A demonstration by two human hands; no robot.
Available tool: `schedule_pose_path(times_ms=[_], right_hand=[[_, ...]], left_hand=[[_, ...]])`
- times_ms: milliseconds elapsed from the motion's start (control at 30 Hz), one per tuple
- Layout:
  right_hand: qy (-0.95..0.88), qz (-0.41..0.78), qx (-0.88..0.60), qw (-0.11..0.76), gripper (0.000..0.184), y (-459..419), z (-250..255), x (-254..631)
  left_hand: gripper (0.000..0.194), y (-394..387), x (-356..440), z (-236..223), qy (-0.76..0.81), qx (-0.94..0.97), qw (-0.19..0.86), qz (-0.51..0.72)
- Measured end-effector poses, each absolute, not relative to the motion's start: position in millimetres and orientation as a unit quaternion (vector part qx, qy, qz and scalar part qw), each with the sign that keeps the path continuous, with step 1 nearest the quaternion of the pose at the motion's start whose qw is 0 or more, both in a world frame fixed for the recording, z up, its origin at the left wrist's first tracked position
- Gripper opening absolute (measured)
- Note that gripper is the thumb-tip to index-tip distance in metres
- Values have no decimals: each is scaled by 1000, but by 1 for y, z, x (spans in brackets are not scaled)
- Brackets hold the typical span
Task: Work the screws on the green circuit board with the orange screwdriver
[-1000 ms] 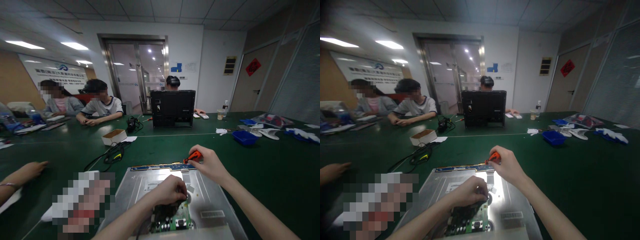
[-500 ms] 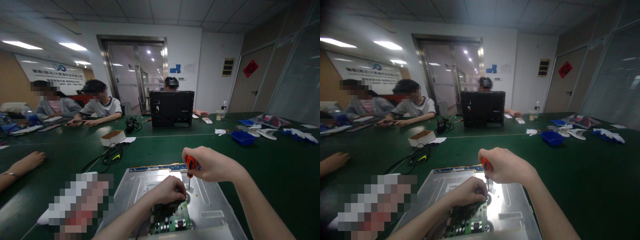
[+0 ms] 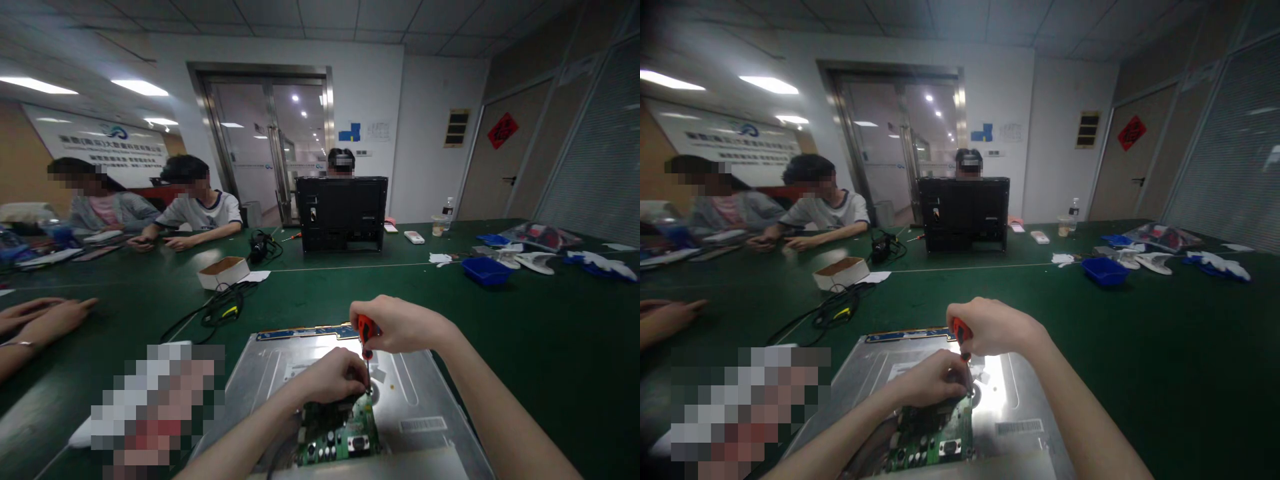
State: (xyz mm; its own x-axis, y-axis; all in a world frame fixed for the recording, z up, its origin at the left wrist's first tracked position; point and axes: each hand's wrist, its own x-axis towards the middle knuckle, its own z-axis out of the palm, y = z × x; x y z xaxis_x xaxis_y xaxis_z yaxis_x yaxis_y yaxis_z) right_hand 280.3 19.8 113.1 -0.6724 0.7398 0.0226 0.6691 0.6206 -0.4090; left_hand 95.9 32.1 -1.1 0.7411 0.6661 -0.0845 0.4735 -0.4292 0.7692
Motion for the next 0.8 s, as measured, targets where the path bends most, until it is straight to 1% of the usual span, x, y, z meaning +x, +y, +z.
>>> schedule_pose_path(times_ms=[800], right_hand=[[-888,203,-402,95,30,18,113,280]], left_hand=[[10,33,96,1,329,840,418,105]])
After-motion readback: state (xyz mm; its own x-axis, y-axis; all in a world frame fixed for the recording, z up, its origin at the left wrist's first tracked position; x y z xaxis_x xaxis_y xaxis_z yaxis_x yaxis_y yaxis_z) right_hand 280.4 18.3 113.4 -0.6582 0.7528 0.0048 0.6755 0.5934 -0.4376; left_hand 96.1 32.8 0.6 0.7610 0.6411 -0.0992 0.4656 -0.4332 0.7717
